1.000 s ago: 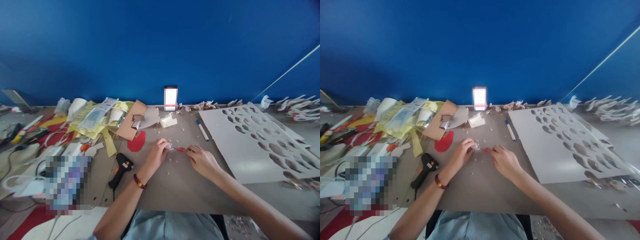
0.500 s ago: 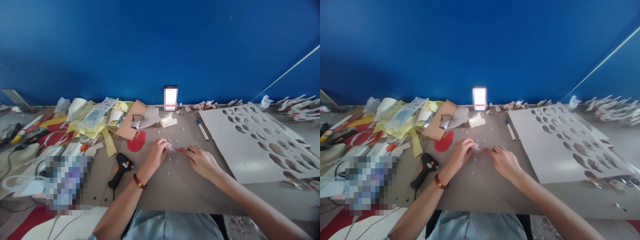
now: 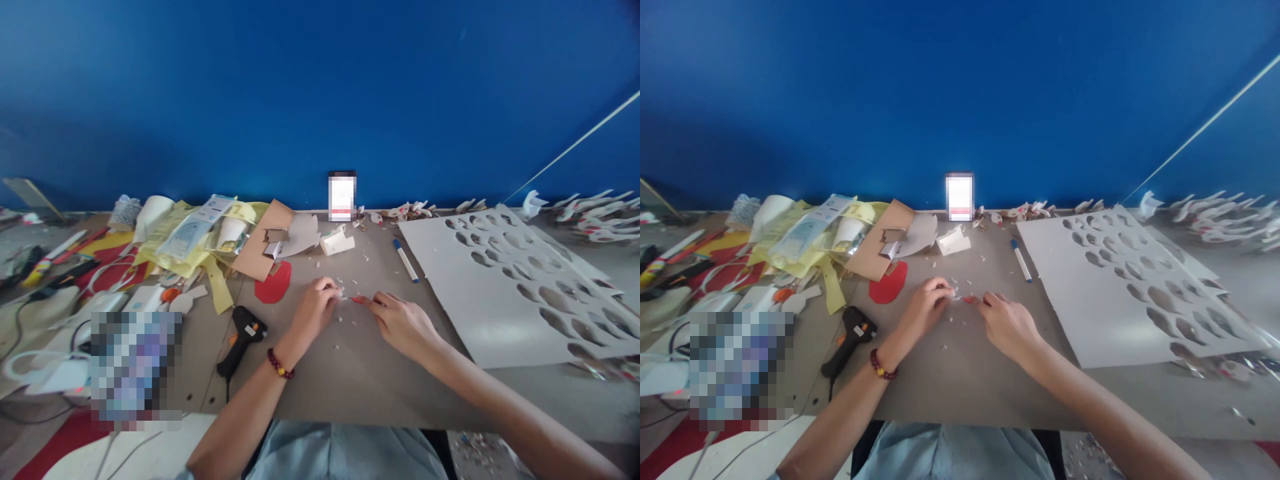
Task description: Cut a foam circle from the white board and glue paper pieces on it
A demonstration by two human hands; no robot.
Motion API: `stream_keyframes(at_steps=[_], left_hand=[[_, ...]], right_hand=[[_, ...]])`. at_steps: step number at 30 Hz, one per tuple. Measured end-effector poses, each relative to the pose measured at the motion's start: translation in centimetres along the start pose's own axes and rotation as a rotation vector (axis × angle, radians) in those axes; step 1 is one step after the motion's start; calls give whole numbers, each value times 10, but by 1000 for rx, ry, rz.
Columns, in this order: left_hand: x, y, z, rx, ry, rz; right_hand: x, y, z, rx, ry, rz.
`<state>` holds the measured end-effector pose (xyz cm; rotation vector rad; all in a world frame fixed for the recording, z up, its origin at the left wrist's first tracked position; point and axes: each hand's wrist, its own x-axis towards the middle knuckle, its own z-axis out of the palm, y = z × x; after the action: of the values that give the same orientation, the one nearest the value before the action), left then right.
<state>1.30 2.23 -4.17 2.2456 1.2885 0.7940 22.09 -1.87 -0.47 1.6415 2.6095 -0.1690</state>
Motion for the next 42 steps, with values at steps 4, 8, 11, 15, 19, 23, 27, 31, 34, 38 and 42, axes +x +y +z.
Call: stream_keyframes(at_steps=[4, 8, 11, 15, 19, 23, 27, 31, 34, 38, 42], left_hand=[[0, 1, 0, 14, 9, 7], [0, 0, 1, 21, -6, -8], [1, 2, 0, 43, -30, -23], [1, 6, -3, 79, -39, -39], [-1, 8, -3, 101, -26, -45], [-1, 8, -2, 110, -15, -43], [-1, 11, -3, 114, -23, -58], [-1, 13, -4, 113, -44, -73], [-1, 11, -4, 108, -38, -75], [-1, 6, -2, 92, -47, -58], [-1, 4, 0, 62, -22, -53]], right_hand=[[0, -2, 1, -12, 4, 3], [-1, -3, 1, -37, 7, 3], [0, -5, -3, -71, -1, 0], [2, -10, -11, -112, -32, -8], [4, -13, -17, -120, -53, -3], [3, -13, -17, -109, -46, 10], [1, -12, -14, -94, -22, 11], [-1, -9, -11, -90, -21, 18], [-3, -4, -10, -72, -35, 32], [-7, 2, -8, 3, -18, 67], [-7, 3, -5, 44, 16, 97]])
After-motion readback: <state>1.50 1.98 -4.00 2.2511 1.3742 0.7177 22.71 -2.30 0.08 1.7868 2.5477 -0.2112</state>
